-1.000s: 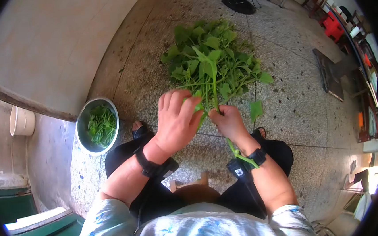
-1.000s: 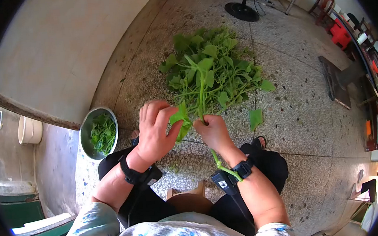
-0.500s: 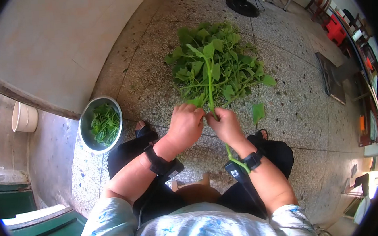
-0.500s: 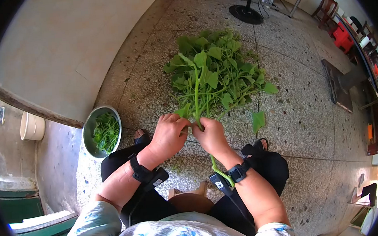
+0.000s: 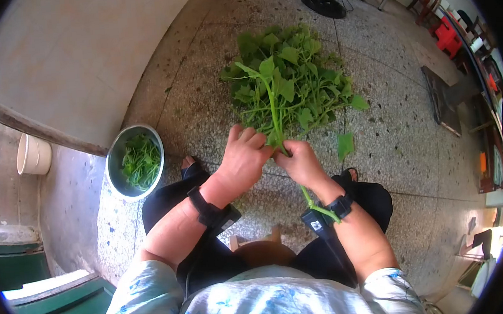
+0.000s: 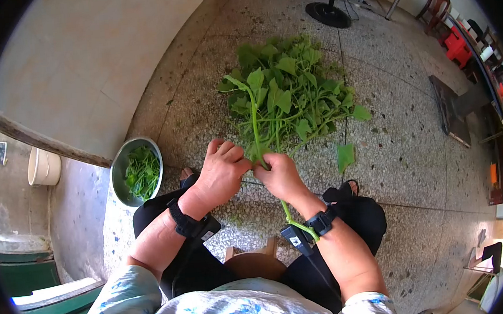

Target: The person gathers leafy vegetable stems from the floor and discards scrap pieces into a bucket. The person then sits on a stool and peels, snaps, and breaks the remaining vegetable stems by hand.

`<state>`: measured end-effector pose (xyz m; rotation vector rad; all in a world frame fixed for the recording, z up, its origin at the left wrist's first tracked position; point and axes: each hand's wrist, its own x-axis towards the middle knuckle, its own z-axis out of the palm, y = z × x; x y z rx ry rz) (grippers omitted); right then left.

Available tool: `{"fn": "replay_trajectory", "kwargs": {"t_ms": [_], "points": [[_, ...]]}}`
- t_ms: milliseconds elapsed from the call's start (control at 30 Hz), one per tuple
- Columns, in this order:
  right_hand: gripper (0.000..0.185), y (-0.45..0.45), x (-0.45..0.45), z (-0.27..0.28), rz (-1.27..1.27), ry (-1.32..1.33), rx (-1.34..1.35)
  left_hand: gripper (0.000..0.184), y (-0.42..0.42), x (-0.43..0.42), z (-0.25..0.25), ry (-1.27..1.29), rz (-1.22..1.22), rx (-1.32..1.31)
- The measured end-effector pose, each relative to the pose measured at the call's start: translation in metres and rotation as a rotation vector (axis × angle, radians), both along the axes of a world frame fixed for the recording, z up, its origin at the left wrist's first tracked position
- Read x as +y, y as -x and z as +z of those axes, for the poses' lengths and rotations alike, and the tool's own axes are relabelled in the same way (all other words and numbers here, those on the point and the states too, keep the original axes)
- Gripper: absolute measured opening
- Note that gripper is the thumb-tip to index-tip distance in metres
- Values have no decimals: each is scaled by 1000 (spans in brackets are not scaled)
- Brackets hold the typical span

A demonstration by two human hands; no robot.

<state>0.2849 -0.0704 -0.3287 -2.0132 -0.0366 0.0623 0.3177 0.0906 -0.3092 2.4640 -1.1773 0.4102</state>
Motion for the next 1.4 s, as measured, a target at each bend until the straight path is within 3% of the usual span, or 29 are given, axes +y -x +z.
{"fn": "replay_trajectory", "kwargs": {"t_ms": [133,333,767,900,967,1033,1100,1233,1333,1400], "points": [[16,0,0,7,23,-47,58,12,-3,4,6,31,-116,-61],[9,-1,-7,19,56,-505,515,19,-8,18,15,96,-287,-9],[6,0,-22,24,-92,-615,474,13,-15,44,12,203,-165,114],[7,-1,-30,21,-130,-561,430,12,-20,58,2,121,-73,137],[6,-1,-31,15,-159,-544,418,15,-19,63,-6,11,266,231],[10,-1,-31,7,-219,-369,190,18,-24,68,-13,10,330,271],[12,-1,-31,4,-239,-307,152,21,-23,66,-9,110,471,279],[18,-3,-39,-11,-189,-167,91,25,-26,65,-10,204,414,426],[20,2,-32,2,-210,-279,176,26,-34,63,-14,131,372,538],[20,6,-24,11,-229,-315,177,23,-39,60,-19,451,232,756]]}}
